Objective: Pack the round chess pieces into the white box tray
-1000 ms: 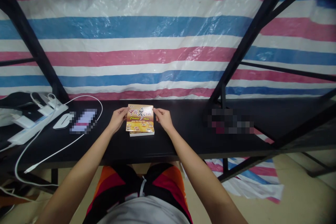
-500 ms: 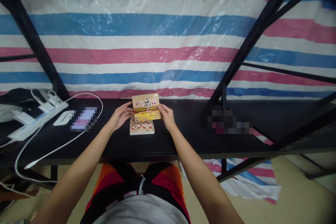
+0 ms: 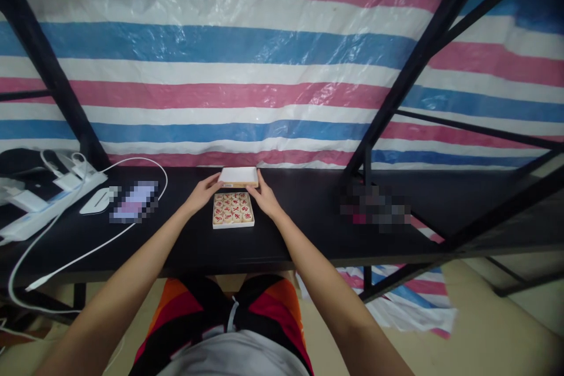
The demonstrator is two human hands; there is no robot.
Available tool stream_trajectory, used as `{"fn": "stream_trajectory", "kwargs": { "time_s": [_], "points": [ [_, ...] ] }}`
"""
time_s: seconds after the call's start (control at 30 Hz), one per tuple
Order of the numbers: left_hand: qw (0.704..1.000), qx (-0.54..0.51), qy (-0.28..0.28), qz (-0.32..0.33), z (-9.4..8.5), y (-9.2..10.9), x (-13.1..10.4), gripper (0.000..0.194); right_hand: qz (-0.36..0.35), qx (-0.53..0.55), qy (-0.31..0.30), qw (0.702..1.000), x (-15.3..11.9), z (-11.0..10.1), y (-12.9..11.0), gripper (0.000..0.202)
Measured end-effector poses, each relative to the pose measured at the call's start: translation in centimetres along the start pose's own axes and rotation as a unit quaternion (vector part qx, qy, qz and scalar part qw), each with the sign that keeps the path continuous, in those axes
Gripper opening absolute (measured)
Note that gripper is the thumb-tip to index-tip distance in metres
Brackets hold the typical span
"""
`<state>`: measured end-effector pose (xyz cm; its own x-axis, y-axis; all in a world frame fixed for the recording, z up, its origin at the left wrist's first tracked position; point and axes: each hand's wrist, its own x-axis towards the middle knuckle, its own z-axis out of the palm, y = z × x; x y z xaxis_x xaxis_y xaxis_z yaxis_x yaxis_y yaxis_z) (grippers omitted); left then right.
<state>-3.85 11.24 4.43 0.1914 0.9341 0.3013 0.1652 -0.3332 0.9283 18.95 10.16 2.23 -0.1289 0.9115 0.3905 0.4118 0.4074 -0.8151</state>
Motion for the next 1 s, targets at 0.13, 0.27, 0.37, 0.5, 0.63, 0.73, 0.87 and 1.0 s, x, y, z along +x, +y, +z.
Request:
{"fn": "stream_trajectory", "kwargs": {
  "time_s": [0.13, 0.27, 0.37, 0.5, 0.63, 0.73, 0.87, 1.0],
  "points": [
    [0.997, 0.054, 0.024, 0.055, 0.1, -1.1, 1.9, 0.051, -0.005, -0.102, 0.028, 0.994, 2.0, 0.2, 0.5, 0.062],
    [0.987, 0.158, 0.037, 0.021, -0.4, -2.7, 1.6, 0.031, 0.045, -0.131, -0.008, 0.99, 3.0, 1.1, 1.5, 0.058],
    [0.976, 0.215, 0.022, 0.004, -0.5, -3.3, 0.8, 0.024, 0.082, -0.131, -0.039, 0.987, 2.9, 1.7, 1.9, 0.052],
    [0.962, 0.271, 0.01, 0.029, -0.6, -3.3, 0.4, 0.028, 0.086, -0.144, -0.031, 0.985, 2.1, 1.5, 1.9, 0.053],
    [0.957, 0.289, 0.013, 0.027, -1.2, -3.1, 0.4, 0.03, 0.072, -0.147, -0.046, 0.985, 1.3, 0.9, 1.9, 0.047],
    [0.953, 0.3, 0.014, 0.032, -1.5, -3.1, 0.3, 0.03, 0.037, -0.15, -0.067, 0.986, 1.1, 0.7, 1.8, 0.038],
    [0.948, 0.316, 0.007, 0.041, -1.4, -3.0, 0.2, 0.03, 0.015, -0.144, -0.067, 0.987, 1.1, 0.8, 1.9, 0.034],
    [0.936, 0.349, -0.013, 0.043, -1.4, -3.0, 0.2, 0.032, 0.012, -0.131, -0.045, 0.99, 1.2, 0.5, 2.1, 0.032]
  ]
}}
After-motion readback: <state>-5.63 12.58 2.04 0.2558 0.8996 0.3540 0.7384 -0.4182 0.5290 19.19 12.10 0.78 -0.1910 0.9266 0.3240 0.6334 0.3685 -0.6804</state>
